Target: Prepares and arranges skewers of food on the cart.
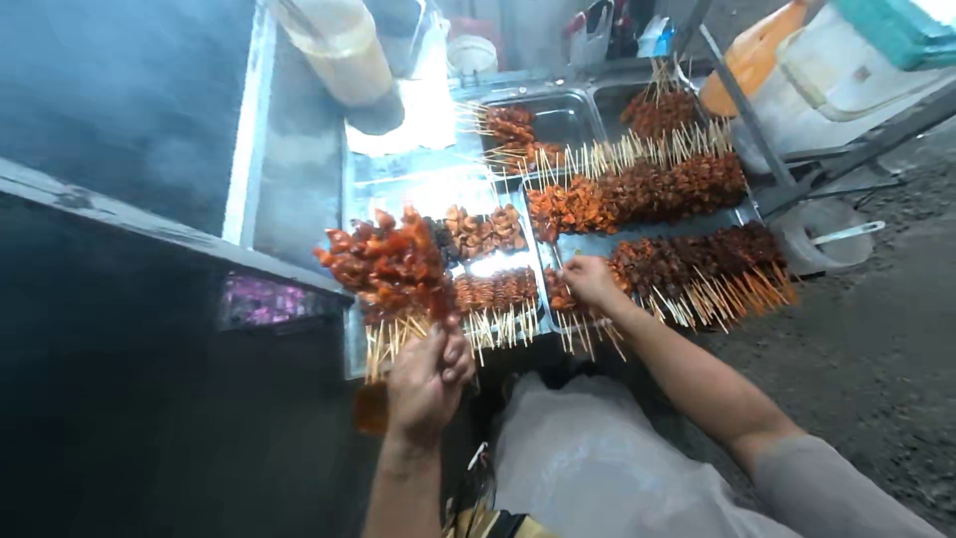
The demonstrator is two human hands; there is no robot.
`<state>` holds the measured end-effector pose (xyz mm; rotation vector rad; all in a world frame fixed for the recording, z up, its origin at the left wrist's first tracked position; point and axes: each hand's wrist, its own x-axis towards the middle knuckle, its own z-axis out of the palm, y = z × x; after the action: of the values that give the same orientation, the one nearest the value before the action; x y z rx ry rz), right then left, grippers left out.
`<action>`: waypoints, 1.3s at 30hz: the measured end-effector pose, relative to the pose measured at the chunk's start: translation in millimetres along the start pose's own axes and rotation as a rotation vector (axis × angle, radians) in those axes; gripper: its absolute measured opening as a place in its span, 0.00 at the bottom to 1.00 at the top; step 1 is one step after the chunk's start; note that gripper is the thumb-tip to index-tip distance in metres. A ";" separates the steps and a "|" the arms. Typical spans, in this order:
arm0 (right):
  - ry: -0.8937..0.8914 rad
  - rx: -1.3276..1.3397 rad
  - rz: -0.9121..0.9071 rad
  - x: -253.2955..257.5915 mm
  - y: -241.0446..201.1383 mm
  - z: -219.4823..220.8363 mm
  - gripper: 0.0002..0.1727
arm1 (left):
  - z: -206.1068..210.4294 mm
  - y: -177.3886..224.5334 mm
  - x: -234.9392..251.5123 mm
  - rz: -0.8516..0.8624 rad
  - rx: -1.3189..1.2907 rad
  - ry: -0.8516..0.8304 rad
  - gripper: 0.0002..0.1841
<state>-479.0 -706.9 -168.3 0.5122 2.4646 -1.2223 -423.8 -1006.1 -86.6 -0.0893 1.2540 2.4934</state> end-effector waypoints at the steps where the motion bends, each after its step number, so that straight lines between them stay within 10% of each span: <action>1: 0.026 0.060 0.015 13.4 -5.8 -1.5 0.16 | 3.0 -4.3 -2.8 -0.009 0.002 0.023 0.20; 17: 0.090 -0.002 -0.092 181.1 -92.7 -19.8 0.24 | 21.7 -28.7 -32.4 0.040 0.032 0.171 0.18; 23: 0.065 -0.266 -0.243 81.5 -47.7 -54.5 0.21 | 13.7 -30.5 -23.2 -0.026 0.047 0.085 0.16; 29: 0.119 -0.412 0.095 -58.6 69.0 -50.9 0.16 | 3.8 -27.4 -9.5 -0.115 0.065 -0.040 0.17; 39: 0.072 -0.602 0.284 -82.0 76.3 -3.5 0.19 | 30.0 -46.4 11.1 -0.239 0.082 -0.175 0.14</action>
<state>-372.4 -674.5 -181.6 0.6999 2.5339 -0.3273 -415.8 -953.9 -106.4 -0.0005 1.1953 2.1940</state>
